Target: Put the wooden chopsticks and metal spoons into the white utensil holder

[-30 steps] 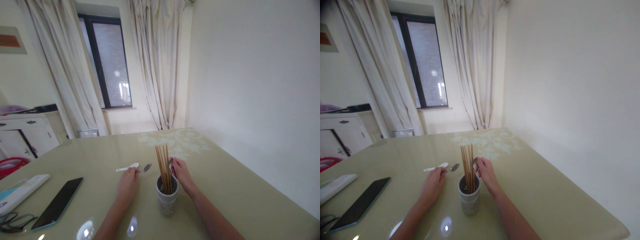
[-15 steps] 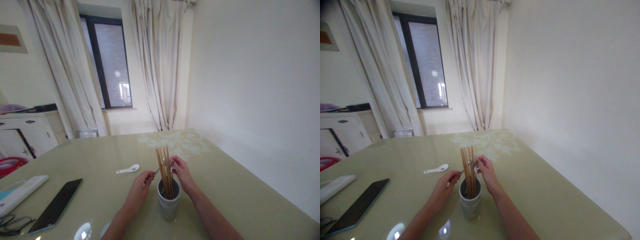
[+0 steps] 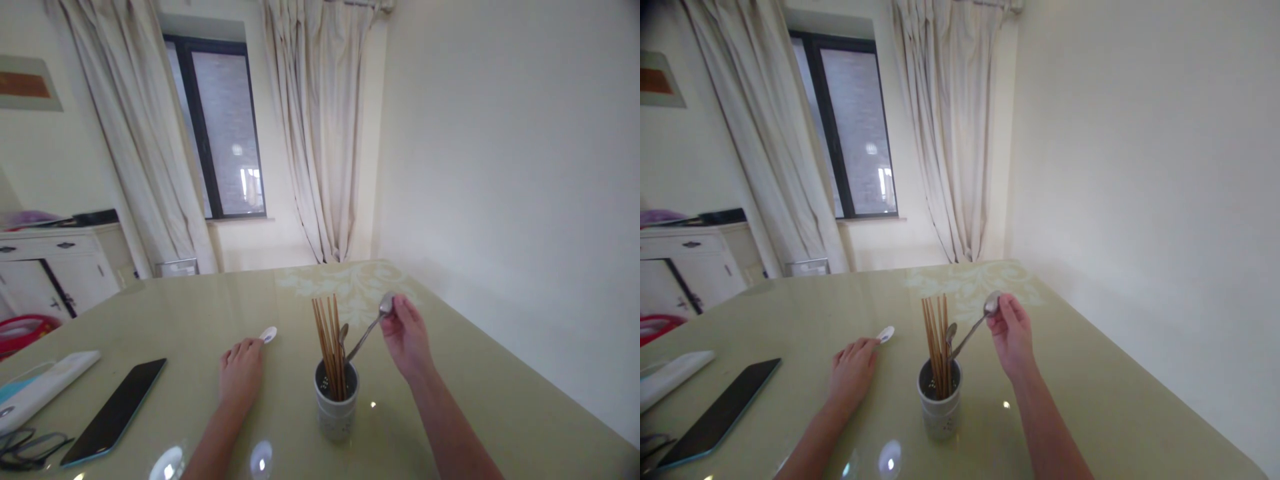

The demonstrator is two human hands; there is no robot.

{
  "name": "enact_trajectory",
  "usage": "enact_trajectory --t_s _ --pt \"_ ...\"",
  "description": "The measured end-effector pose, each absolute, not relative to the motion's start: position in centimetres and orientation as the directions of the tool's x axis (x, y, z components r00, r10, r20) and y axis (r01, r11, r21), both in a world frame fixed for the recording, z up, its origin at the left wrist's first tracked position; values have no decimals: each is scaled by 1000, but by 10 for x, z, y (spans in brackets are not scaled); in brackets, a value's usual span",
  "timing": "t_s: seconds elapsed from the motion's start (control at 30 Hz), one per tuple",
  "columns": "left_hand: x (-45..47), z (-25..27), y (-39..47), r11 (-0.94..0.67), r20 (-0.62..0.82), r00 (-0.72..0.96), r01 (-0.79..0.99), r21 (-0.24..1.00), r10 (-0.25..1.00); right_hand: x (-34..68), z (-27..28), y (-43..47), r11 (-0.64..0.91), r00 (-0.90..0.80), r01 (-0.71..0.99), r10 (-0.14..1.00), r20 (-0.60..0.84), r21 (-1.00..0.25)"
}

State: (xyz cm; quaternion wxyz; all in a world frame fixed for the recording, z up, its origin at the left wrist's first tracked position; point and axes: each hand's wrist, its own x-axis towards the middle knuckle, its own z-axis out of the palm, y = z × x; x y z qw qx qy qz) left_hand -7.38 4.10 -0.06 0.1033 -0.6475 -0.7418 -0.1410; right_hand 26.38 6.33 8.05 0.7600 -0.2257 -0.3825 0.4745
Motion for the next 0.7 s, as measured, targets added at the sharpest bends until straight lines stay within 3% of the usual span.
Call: enact_trajectory --t_s 0.1,0.2,0.27,0.37,0.43,0.53,0.6,0.7 --pt "-75 0 44 118 313 -129 992 55 941 239 76 52 343 -38 -434 917 398 -833" --pt "-79 0 45 113 301 -119 993 36 946 226 75 45 355 -219 -264 884 414 -897" --pt "-81 0 45 105 303 -109 994 30 947 226 76 43 395 -231 -188 872 432 -899" --pt "-81 0 47 84 320 -100 995 62 942 229 74 48 449 -95 -154 880 466 -880" --pt "-78 -1 49 58 343 -113 984 167 933 230 67 55 442 39 -152 896 441 -884" --pt "-65 -3 51 -97 385 -125 856 507 914 225 52 67 354 153 -142 930 333 -924" --pt "-50 -3 49 -215 380 -111 665 715 918 218 41 72 279 121 -122 957 265 -952" --pt "-28 0 42 -276 326 -36 448 850 945 205 34 69 223 -79 -116 969 233 -968"
